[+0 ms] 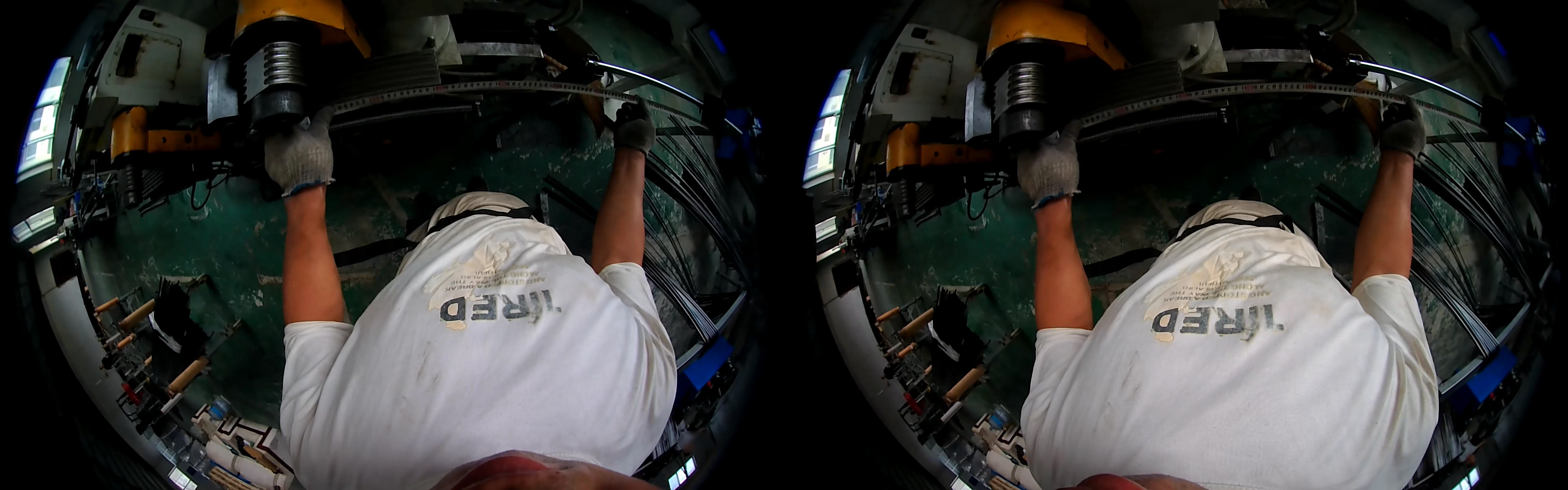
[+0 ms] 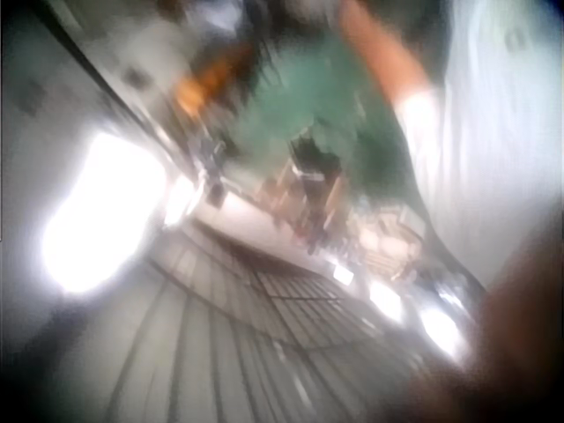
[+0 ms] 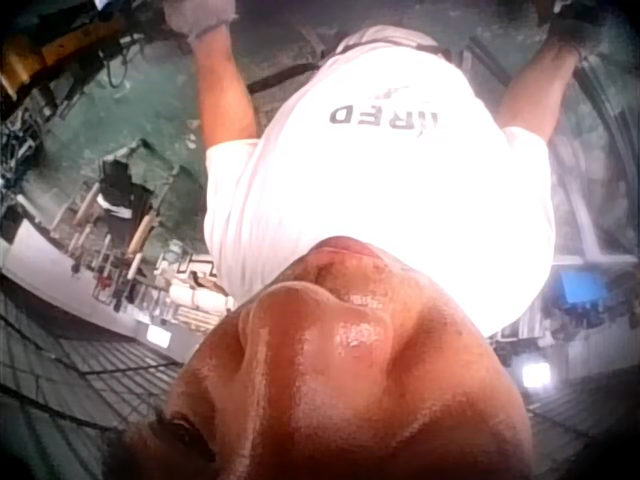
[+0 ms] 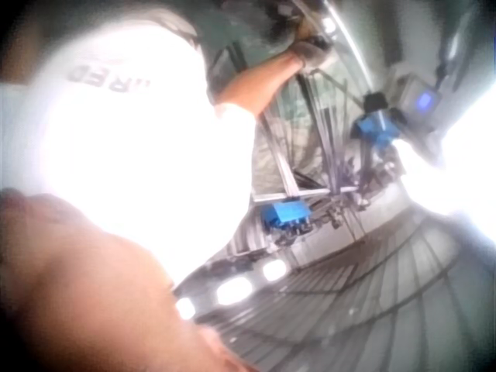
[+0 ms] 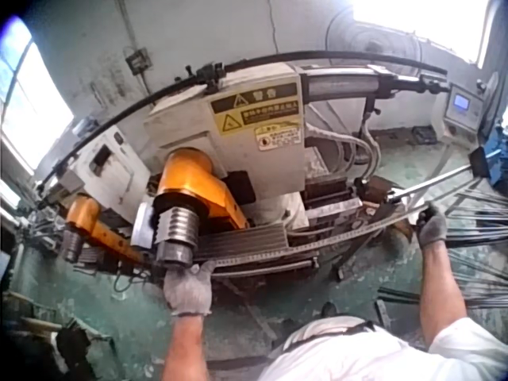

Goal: The person operates a pipe bending machine in a workshop, feeding several long metal pipes into the mechanism, operating the control panel, and measuring the resulting bend with a tape measure.

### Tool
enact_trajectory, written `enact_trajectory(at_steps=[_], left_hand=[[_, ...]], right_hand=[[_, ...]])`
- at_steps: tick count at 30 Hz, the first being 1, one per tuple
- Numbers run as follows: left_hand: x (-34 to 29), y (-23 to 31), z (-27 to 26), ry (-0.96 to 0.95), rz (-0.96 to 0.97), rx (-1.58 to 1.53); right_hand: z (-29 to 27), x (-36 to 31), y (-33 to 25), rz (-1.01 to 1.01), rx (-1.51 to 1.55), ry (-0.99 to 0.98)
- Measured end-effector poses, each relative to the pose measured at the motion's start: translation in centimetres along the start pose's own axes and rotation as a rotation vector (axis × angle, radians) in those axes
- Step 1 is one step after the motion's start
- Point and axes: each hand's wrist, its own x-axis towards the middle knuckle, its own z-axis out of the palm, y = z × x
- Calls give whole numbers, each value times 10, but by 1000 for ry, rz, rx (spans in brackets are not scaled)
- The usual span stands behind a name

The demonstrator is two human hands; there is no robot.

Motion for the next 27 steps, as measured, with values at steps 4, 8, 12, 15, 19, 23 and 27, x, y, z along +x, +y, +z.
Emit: enact_trajectory(at_steps=[4, 8, 12, 15, 19, 23, 27], left_hand=[[3, 6, -8, -44, -36, -36], [5, 3, -7, -21, -16, -65], [-2, 13, -13, 40, 0, -68], [-3, 17, -18, 51, -42, -92], [0, 1, 0, 96, 7, -50], [3, 1, 2, 27, -12, 8], [4, -8, 10, 12, 6, 12]], right_hand=[[-8, 2, -2, -10, -7, -24], [-2, -5, -1, -31, -37, -33], [-5, -1, -1, -44, -27, -2], [2, -8, 0, -47, -39, 16], [11, -11, -2, -38, -44, 51], [10, -11, -2, -45, -49, 58], [-1, 0, -2, -31, -32, 14]])
